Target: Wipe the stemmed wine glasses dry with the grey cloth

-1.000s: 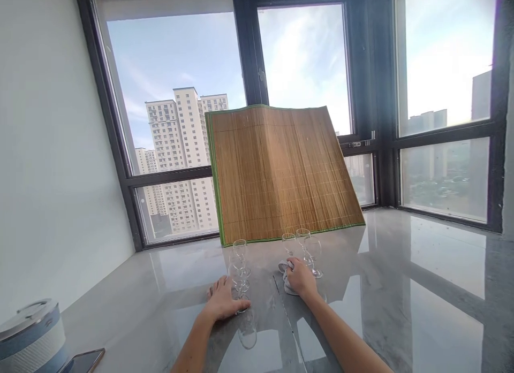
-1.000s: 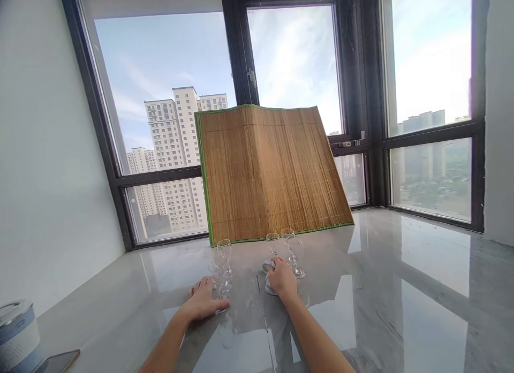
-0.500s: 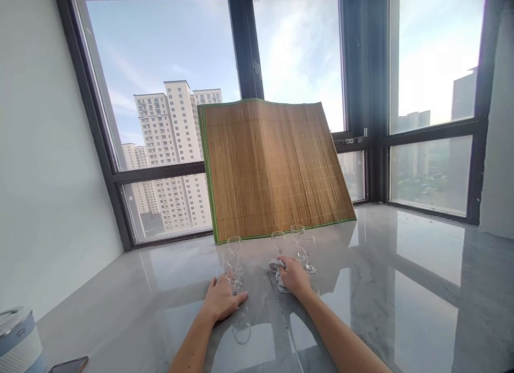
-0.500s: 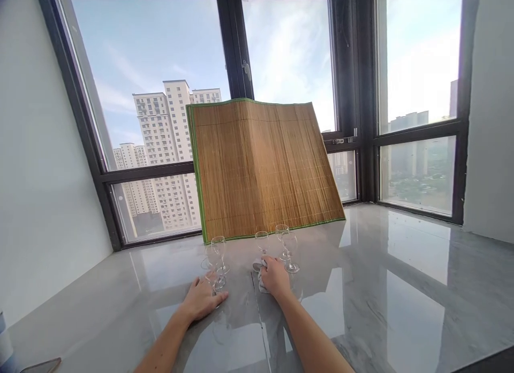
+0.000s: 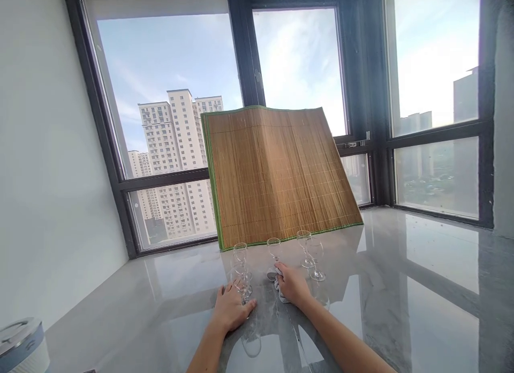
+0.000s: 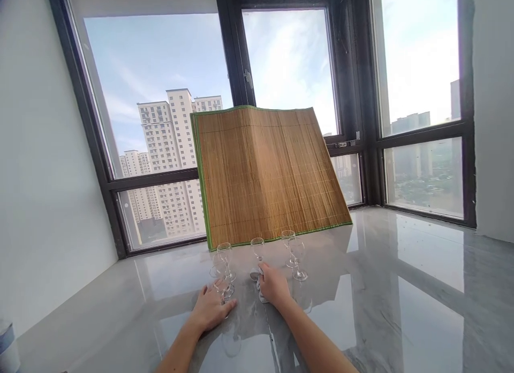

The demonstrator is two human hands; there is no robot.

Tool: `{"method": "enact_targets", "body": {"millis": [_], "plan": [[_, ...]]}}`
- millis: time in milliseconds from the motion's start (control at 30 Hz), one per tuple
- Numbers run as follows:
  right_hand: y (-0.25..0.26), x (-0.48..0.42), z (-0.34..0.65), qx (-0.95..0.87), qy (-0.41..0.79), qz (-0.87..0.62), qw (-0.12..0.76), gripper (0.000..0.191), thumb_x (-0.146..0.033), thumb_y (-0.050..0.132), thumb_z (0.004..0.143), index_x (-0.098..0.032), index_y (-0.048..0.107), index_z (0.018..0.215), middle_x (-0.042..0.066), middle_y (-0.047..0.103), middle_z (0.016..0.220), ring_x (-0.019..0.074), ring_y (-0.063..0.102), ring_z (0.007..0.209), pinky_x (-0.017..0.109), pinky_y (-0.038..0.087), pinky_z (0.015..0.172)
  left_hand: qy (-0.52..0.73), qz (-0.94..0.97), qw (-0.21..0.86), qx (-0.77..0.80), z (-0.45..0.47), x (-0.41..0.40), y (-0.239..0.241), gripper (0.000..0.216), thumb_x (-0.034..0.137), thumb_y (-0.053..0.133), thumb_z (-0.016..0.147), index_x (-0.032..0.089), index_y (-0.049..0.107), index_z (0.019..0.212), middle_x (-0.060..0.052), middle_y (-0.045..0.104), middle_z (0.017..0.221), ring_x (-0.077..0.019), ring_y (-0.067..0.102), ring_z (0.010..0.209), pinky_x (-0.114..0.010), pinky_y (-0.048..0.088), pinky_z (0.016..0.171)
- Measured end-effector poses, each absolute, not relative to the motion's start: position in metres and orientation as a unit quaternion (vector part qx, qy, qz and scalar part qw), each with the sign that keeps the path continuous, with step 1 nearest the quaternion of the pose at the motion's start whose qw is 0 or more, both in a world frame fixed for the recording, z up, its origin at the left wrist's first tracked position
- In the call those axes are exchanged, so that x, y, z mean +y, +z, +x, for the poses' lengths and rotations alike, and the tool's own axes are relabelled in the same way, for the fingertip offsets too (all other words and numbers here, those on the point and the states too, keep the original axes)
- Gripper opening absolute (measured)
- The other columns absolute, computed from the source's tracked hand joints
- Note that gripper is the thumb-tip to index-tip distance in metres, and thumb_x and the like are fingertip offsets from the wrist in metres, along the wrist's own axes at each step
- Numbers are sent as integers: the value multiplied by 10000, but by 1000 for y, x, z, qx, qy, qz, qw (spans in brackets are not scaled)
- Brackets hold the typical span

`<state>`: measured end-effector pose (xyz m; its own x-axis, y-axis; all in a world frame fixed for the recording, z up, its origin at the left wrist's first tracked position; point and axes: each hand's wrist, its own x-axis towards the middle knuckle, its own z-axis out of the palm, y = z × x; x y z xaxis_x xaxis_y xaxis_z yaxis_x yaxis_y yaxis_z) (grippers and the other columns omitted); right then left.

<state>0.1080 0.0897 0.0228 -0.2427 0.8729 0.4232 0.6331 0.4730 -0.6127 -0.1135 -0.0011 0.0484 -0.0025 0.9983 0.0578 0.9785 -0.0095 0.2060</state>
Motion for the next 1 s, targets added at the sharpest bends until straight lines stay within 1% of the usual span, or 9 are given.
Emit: {"method": "enact_targets", "body": {"millis": [167,367,533,633,733,867,933,1000], "plan": [[21,94,106,-783,141,-468,385,453,-107,439,836,-187,637,1236,115,629,1302,245,601,1178,390,434,1025,94,702,55,704,-113,0,47,766,676,380,826,326,347,1507,7,263,1609,-288,220,1483,-517,111,1204],[20,95,103,-787,187,-431,401,452,-92,456,817,-226,665,1195,85,618,1326,231,582,1209,384,412,1050,92,698,55,708,-111,-1,49,744,639,390,828,332,352,1504,23,273,1605,-287,216,1483,-505,113,1204],[18,101,93,-794,199,-405,406,470,-84,452,795,-178,668,1202,116,631,1310,236,574,1231,395,410,1061,89,692,55,715,-107,-1,51,748,619,376,828,321,335,1513,17,287,1601,-280,207,1486,-515,111,1203],[17,105,85,-790,216,-407,405,472,-84,464,787,-180,673,1199,112,632,1318,238,570,1243,403,403,1071,78,681,52,726,-103,0,50,743,606,362,833,313,334,1515,5,302,1596,-282,203,1487,-517,104,1203],[18,106,79,-790,232,-401,402,483,-71,478,774,-200,676,1195,91,643,1308,232,572,1243,394,400,1071,70,676,44,732,-100,2,48,734,591,340,841,297,339,1513,-2,303,1595,-279,198,1488,-520,106,1202],[21,101,81,-787,225,-403,410,469,-76,461,789,-196,675,1189,92,630,1324,220,565,1243,367,393,1071,70,671,33,737,-97,2,47,722,584,334,845,287,360,1503,-10,301,1597,-287,217,1480,-526,117,1195],[24,94,85,-786,211,-406,415,472,-56,432,780,-180,681,1161,95,654,1272,205,590,1189,324,409,1041,72,674,31,735,-96,1,48,716,582,328,850,288,363,1501,-16,308,1594,-299,226,1475,-538,125,1189],[28,83,92,-786,196,-416,414,467,-37,412,762,-164,691,1115,93,685,1177,195,616,1114,286,429,991,74,679,32,729,-96,1,49,703,578,315,857,287,376,1495,-21,316,1591,-308,226,1474,-543,135,1183]]}}
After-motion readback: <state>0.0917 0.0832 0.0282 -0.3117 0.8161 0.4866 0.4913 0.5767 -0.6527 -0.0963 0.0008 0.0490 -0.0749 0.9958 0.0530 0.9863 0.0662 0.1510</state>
